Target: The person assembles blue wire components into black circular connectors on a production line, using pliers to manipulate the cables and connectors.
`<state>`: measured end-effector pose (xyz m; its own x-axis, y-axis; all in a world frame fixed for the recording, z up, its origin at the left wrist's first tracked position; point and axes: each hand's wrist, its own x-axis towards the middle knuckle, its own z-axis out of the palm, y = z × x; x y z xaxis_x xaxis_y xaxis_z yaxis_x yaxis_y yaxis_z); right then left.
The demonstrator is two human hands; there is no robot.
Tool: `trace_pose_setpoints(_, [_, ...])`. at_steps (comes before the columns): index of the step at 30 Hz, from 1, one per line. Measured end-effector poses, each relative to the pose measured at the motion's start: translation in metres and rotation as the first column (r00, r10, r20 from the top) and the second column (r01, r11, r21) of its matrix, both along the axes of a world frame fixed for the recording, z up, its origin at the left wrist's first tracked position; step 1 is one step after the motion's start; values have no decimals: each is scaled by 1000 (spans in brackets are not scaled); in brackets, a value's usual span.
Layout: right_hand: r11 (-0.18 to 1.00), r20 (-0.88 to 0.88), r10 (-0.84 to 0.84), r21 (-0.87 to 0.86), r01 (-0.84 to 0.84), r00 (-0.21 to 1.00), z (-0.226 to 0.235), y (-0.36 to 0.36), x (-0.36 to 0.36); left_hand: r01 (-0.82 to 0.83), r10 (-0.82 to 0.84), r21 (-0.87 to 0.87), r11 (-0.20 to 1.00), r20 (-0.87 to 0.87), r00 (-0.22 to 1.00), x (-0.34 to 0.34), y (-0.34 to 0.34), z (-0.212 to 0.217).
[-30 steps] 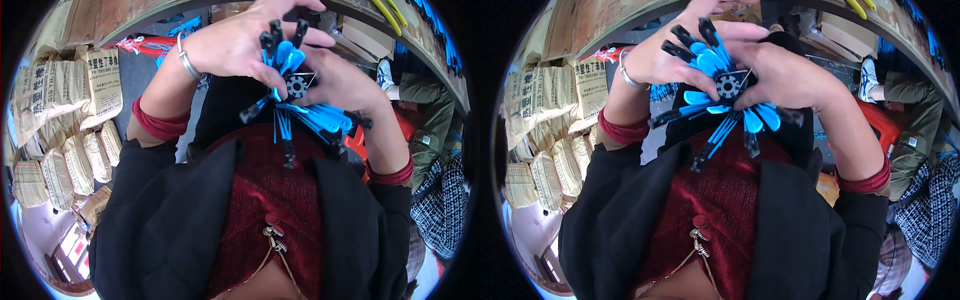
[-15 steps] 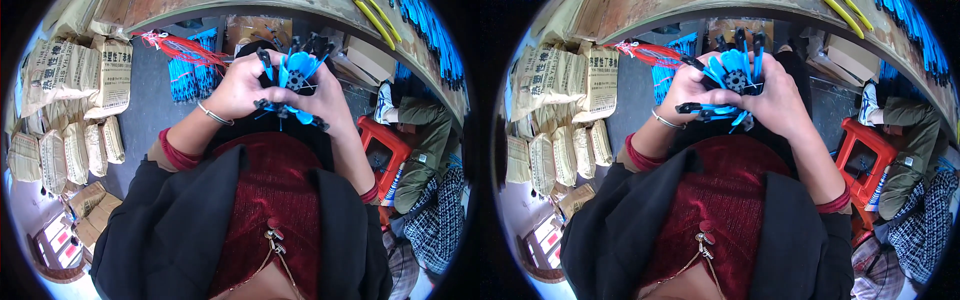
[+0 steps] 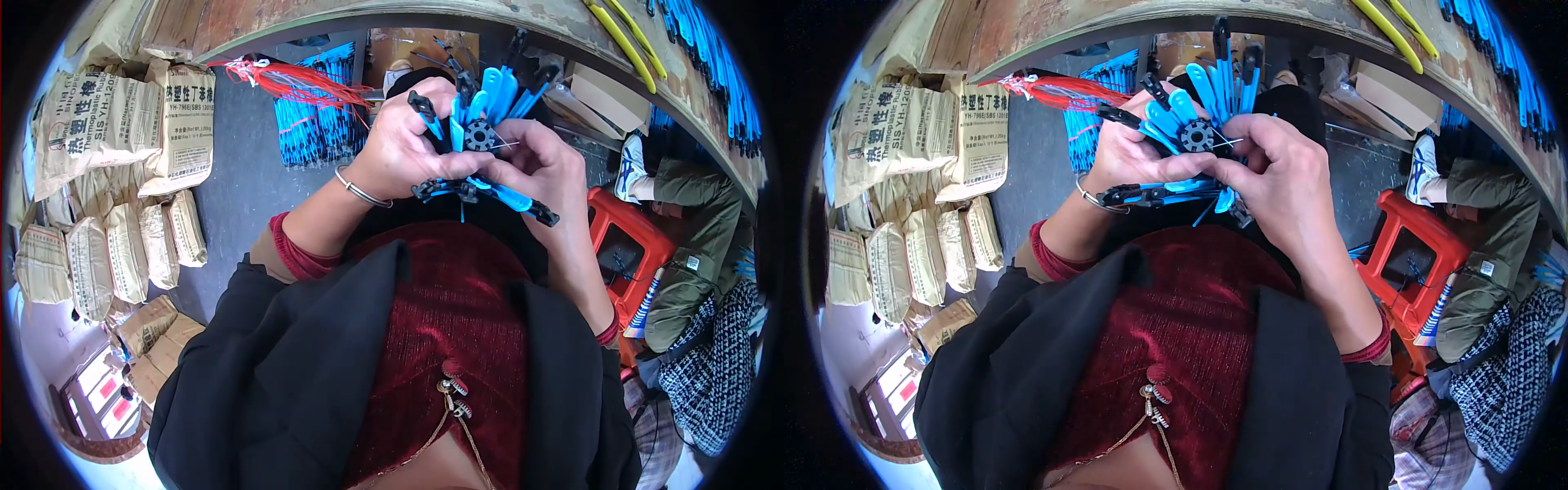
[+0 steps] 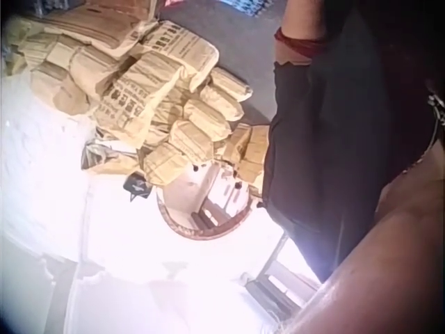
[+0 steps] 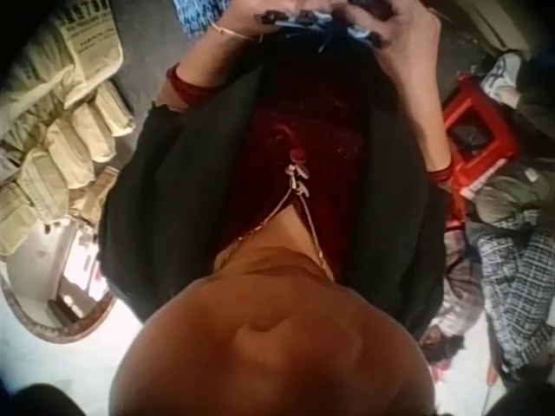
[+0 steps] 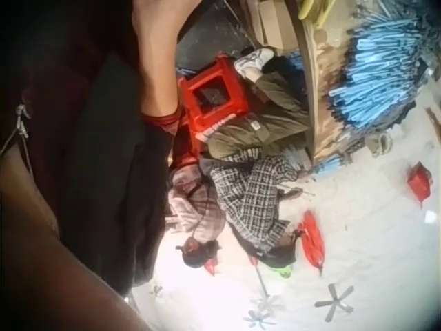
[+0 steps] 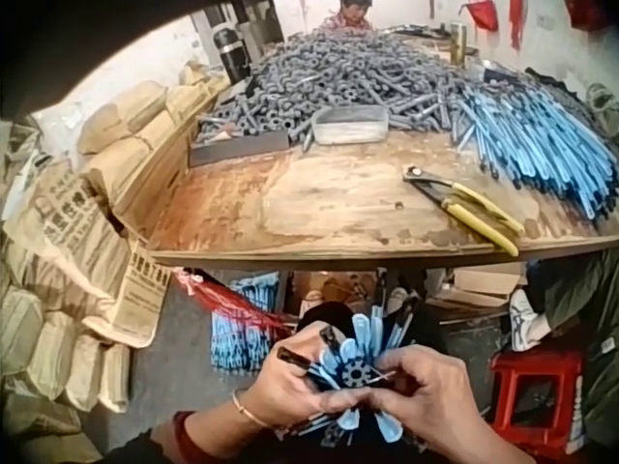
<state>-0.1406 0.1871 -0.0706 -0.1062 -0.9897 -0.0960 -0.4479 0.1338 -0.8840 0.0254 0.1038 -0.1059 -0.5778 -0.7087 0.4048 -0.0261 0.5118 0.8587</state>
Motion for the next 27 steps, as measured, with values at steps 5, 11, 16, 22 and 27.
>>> trace_pose_setpoints(5, [988, 30, 71, -140, -66, 997, -9, -4, 1, 61, -56, 79, 995, -61, 997, 3, -4, -7])
trace_pose_setpoints(11, [968, 147, 122, -235, -85, 981, -17, -9, -3, 146, -144, 32, 989, -38, 989, 1, -11, -1])
trace_pose_setpoints(16, [983, 164, 153, -124, -134, 975, -13, -10, -9, 201, -201, -6, 980, -68, 977, -2, -13, 3])
trace_pose_setpoints(22, [974, 190, 202, -139, -177, 961, -10, -14, -13, 198, -208, -100, 975, -106, 972, -6, -14, 4])
trace_pose_setpoints(27, [951, -21, 203, -233, -202, 979, -6, -8, -8, 221, -225, -50, 974, -72, 972, -8, -15, 3])
